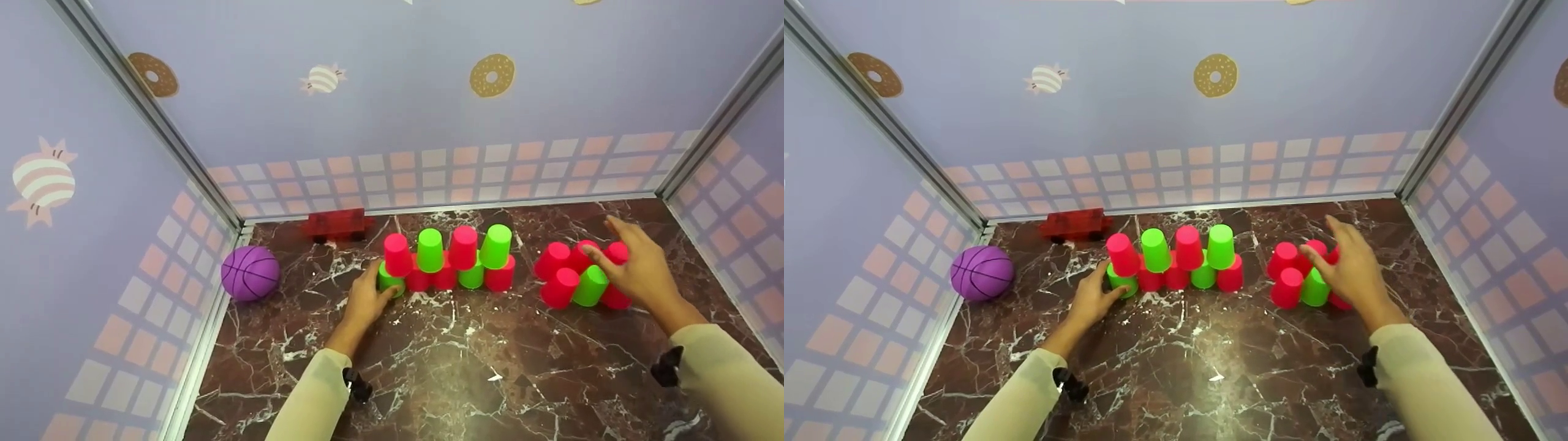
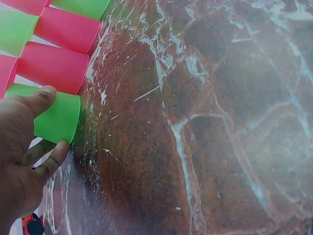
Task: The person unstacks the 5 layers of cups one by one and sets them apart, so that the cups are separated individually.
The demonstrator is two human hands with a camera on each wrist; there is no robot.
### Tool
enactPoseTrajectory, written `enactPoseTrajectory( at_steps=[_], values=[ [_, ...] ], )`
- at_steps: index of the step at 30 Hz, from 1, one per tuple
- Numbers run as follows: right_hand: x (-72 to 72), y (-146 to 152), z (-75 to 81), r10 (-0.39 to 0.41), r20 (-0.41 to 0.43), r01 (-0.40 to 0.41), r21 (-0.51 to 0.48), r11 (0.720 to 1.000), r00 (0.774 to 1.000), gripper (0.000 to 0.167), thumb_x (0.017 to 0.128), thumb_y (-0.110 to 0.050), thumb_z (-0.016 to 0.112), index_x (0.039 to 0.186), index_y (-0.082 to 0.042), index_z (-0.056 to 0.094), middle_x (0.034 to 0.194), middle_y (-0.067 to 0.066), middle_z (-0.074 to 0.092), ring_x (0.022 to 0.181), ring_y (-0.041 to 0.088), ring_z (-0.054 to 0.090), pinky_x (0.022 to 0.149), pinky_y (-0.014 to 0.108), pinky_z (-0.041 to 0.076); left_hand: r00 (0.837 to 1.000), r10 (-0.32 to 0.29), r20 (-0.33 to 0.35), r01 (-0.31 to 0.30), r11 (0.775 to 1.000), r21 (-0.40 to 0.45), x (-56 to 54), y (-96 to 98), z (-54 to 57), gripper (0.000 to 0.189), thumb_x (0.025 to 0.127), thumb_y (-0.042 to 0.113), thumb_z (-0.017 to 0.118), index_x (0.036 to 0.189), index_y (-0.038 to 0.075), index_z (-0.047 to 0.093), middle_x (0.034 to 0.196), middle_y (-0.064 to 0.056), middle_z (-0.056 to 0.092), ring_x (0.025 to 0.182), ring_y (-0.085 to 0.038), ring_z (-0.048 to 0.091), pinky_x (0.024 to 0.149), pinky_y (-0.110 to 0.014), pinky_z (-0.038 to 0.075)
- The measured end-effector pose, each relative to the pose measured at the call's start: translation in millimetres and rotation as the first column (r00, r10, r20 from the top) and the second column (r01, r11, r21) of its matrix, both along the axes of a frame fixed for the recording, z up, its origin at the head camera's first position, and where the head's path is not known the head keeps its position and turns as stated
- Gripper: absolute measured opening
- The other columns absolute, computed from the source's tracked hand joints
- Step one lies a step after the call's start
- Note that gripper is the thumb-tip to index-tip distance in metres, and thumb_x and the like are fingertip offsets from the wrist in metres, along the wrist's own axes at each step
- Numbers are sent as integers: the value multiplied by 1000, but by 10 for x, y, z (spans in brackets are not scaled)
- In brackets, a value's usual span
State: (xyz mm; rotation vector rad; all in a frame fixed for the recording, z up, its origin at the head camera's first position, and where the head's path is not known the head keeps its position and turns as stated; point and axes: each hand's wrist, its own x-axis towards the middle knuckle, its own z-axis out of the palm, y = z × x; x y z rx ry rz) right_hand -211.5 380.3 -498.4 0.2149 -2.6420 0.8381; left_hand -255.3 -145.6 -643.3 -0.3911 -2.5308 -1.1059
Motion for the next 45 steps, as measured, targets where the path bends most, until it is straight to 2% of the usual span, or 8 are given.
enactPoseTrajectory(
  at_steps=[5,12,17,25,28,32,39,45],
  values=[
    [-161,-402,133,77,0,-77,32,996,997,80,100,-36,83,164,-3,48,154,32,59,137,62,57,113,82,43,1000,-11,29,10,1000,23,72,34,155,63,90,29,91,143,12,61,122,-25,78,109,-45,77,93,-64,61],
    [-373,-887,183,199,-38,-197,54,979,979,74,101,-34,83,161,-3,54,151,26,64,122,54,72,112,72,52,1000,27,10,-27,1000,3,47,26,71,64,88,27,93,143,15,62,121,-21,79,107,-42,78,91,-62,62],
    [-435,-1110,160,239,-26,-237,73,969,971,73,101,-35,82,160,-3,54,150,25,66,122,53,72,110,72,52,999,0,34,-2,999,34,106,62,208,63,89,22,92,143,10,62,124,-26,77,112,-49,76,95,-68,60],
    [-469,-1295,90,240,100,-250,107,962,966,81,102,-47,79,165,-7,49,153,26,63,128,53,67,112,73,51,999,29,13,-29,1000,-7,-88,0,-173,69,87,28,94,147,18,61,125,-18,78,111,-39,78,93,-60,62],
    [-482,-1329,55,238,117,-250,108,962,964,82,101,-46,80,165,-5,48,155,30,60,136,58,62,116,75,47,1000,22,12,-22,1000,-1,-32,15,-67,67,88,25,93,146,17,61,123,-19,78,109,-40,77,92,-61,62],
    [-499,-1370,18,250,108,-261,97,961,962,81,101,-41,81,164,-2,49,155,33,59,140,59,59,119,74,45,997,15,75,-15,1000,1,142,81,285,64,88,21,93,143,10,61,124,-24,77,112,-45,76,96,-65,60],
    [-495,-1393,-17,292,68,-297,91,951,954,71,101,-31,82,156,4,55,148,31,66,134,55,65,115,68,51,998,29,62,-28,1000,-12,-92,-10,-168,69,88,41,92,147,23,60,126,-14,79,113,-34,78,97,-54,62],
    [-482,-1344,19,289,33,-291,107,951,957,67,101,-30,83,153,4,58,140,29,71,116,49,72,105,65,57,1000,9,17,-9,1000,14,-59,-3,-121,66,90,33,92,146,20,61,125,-16,79,112,-36,78,95,-55,62]
  ],
)
